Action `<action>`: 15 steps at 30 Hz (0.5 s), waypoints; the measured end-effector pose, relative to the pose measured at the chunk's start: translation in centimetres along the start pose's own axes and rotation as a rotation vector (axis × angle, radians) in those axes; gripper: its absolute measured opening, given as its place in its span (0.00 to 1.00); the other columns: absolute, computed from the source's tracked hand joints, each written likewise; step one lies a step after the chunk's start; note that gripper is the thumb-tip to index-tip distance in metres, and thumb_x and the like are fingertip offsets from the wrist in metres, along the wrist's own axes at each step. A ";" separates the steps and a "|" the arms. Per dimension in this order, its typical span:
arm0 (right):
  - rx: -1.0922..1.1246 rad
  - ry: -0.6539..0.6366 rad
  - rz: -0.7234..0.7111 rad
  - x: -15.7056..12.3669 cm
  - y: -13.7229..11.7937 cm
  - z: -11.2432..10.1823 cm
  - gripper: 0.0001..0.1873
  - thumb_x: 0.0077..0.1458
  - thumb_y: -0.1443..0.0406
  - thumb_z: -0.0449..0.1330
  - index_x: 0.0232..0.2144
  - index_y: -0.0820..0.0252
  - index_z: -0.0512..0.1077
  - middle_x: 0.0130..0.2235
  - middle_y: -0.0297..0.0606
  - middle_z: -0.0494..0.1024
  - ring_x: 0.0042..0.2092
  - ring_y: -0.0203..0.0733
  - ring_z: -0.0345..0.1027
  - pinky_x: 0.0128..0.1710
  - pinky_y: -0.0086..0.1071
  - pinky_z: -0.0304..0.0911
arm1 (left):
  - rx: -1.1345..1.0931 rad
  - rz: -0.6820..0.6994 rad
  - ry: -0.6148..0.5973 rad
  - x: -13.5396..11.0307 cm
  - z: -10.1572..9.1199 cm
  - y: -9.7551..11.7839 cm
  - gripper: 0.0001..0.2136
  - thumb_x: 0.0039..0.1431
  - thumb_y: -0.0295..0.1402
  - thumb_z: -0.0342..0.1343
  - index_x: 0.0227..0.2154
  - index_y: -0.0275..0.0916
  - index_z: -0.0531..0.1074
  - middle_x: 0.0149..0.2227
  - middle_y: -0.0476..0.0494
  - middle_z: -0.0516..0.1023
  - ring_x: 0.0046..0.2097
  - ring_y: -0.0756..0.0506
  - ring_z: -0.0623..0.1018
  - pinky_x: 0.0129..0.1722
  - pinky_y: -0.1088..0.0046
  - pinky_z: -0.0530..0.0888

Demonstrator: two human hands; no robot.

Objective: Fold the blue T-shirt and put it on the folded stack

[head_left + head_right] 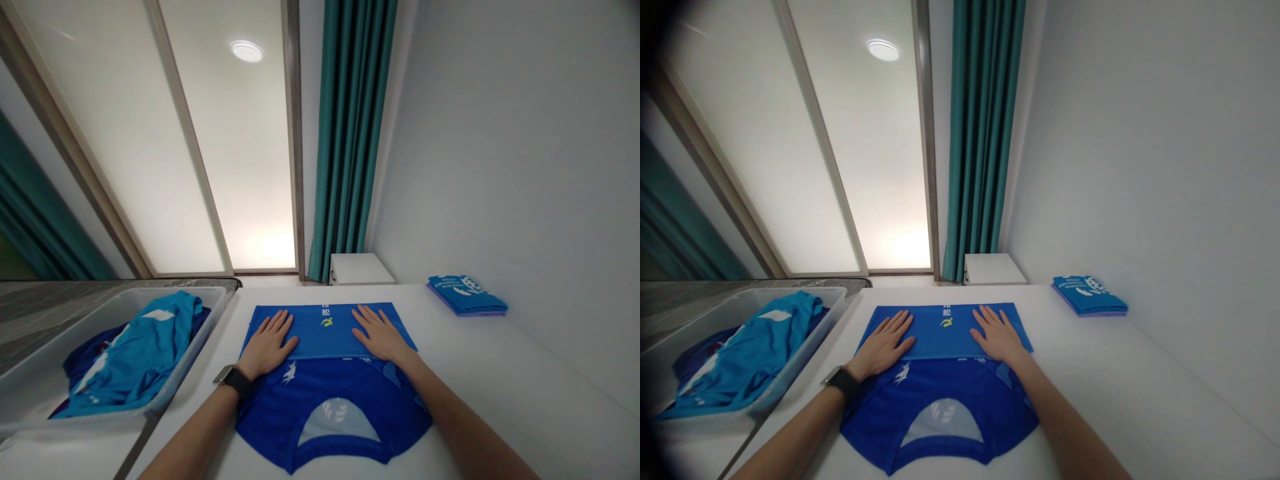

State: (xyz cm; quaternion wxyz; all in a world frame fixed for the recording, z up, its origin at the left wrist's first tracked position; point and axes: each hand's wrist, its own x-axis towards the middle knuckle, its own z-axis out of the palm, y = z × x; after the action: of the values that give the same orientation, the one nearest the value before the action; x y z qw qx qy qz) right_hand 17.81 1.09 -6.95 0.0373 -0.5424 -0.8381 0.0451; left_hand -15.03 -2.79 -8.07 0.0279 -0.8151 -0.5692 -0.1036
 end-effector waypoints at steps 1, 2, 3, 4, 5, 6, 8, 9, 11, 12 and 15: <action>-0.005 -0.005 0.019 -0.1 0.3 -0.1 0.35 0.65 0.48 0.39 0.68 0.57 0.49 0.70 0.41 0.47 0.70 0.45 0.38 0.67 0.50 0.33 | 0.000 0.001 0.002 -0.1 -0.1 0.0 0.30 0.67 0.50 0.38 0.65 0.39 0.56 0.68 0.40 0.55 0.68 0.41 0.56 0.66 0.58 0.53; -0.012 -0.008 0.040 -0.2 0.7 -0.1 0.35 0.65 0.48 0.39 0.68 0.57 0.49 0.70 0.41 0.47 0.70 0.45 0.38 0.67 0.50 0.33 | 0.001 0.001 0.006 -0.2 -0.1 0.0 0.30 0.67 0.51 0.38 0.65 0.39 0.57 0.68 0.40 0.55 0.68 0.41 0.56 0.66 0.57 0.53; -0.021 -0.009 0.060 -0.4 1.2 -0.1 0.35 0.65 0.48 0.39 0.68 0.58 0.49 0.70 0.41 0.47 0.70 0.45 0.38 0.67 0.50 0.33 | 0.004 -0.001 0.012 -0.3 -0.2 -0.2 0.30 0.67 0.51 0.38 0.65 0.39 0.57 0.68 0.40 0.55 0.68 0.41 0.56 0.66 0.56 0.53; -0.029 -0.007 0.080 -0.5 1.8 0.0 0.35 0.65 0.48 0.39 0.68 0.58 0.49 0.70 0.41 0.46 0.70 0.45 0.37 0.67 0.50 0.32 | 0.008 -0.007 0.015 -0.4 -0.2 -0.4 0.30 0.67 0.51 0.39 0.65 0.39 0.57 0.67 0.40 0.56 0.68 0.40 0.56 0.66 0.56 0.53; -0.035 -0.005 0.101 -0.7 2.5 0.1 0.35 0.66 0.49 0.39 0.68 0.59 0.49 0.70 0.41 0.46 0.70 0.45 0.37 0.67 0.50 0.32 | 0.012 -0.016 0.016 -0.6 -0.3 -0.7 0.30 0.67 0.51 0.39 0.65 0.40 0.57 0.67 0.40 0.56 0.68 0.40 0.57 0.66 0.55 0.53; -0.037 -0.003 0.126 -0.9 3.1 0.2 0.35 0.66 0.49 0.38 0.68 0.59 0.48 0.70 0.42 0.46 0.70 0.45 0.37 0.67 0.51 0.31 | 0.018 -0.028 0.013 -0.8 -0.3 -1.0 0.30 0.66 0.51 0.40 0.65 0.40 0.57 0.67 0.40 0.56 0.68 0.40 0.57 0.66 0.55 0.53; -0.037 -0.004 0.183 -1.1 4.1 0.5 0.34 0.66 0.50 0.38 0.68 0.60 0.48 0.70 0.42 0.46 0.70 0.46 0.37 0.67 0.51 0.31 | 0.028 -0.063 -0.002 -1.1 -0.4 -1.8 0.30 0.66 0.50 0.40 0.65 0.39 0.56 0.68 0.39 0.55 0.68 0.40 0.57 0.66 0.55 0.52; -0.036 -0.007 0.209 -1.2 4.5 0.6 0.34 0.66 0.50 0.37 0.68 0.60 0.48 0.70 0.41 0.46 0.70 0.46 0.37 0.67 0.51 0.31 | 0.031 -0.085 -0.016 -1.2 -0.4 -2.2 0.30 0.67 0.50 0.40 0.65 0.38 0.56 0.68 0.39 0.55 0.68 0.41 0.57 0.66 0.56 0.52; -0.039 -0.015 0.239 -1.2 4.9 0.6 0.34 0.66 0.50 0.37 0.68 0.60 0.47 0.70 0.40 0.46 0.70 0.45 0.35 0.67 0.51 0.32 | 0.032 -0.133 -0.051 -1.3 -0.5 -2.6 0.29 0.68 0.47 0.38 0.66 0.37 0.56 0.68 0.39 0.54 0.68 0.41 0.56 0.66 0.55 0.52; -0.047 -0.018 0.242 -1.2 4.9 0.6 0.35 0.66 0.50 0.37 0.68 0.60 0.47 0.70 0.40 0.46 0.70 0.45 0.35 0.67 0.51 0.32 | 0.033 -0.154 -0.068 -1.3 -0.6 -2.6 0.28 0.68 0.46 0.38 0.66 0.37 0.56 0.68 0.39 0.54 0.68 0.41 0.56 0.66 0.55 0.51; -0.080 -0.006 0.236 -1.2 4.4 0.4 0.35 0.65 0.49 0.37 0.68 0.61 0.48 0.70 0.41 0.47 0.70 0.45 0.36 0.67 0.51 0.30 | 0.040 -0.209 -0.104 -1.4 -1.0 -2.2 0.28 0.68 0.45 0.38 0.66 0.37 0.54 0.68 0.41 0.52 0.69 0.42 0.54 0.67 0.56 0.49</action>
State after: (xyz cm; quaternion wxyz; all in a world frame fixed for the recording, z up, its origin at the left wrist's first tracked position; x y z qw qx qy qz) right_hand 22.28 1.76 -7.89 0.0078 -0.6383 -0.7695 0.0173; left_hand -17.69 -3.44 -7.57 0.0038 -0.7549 -0.6537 -0.0524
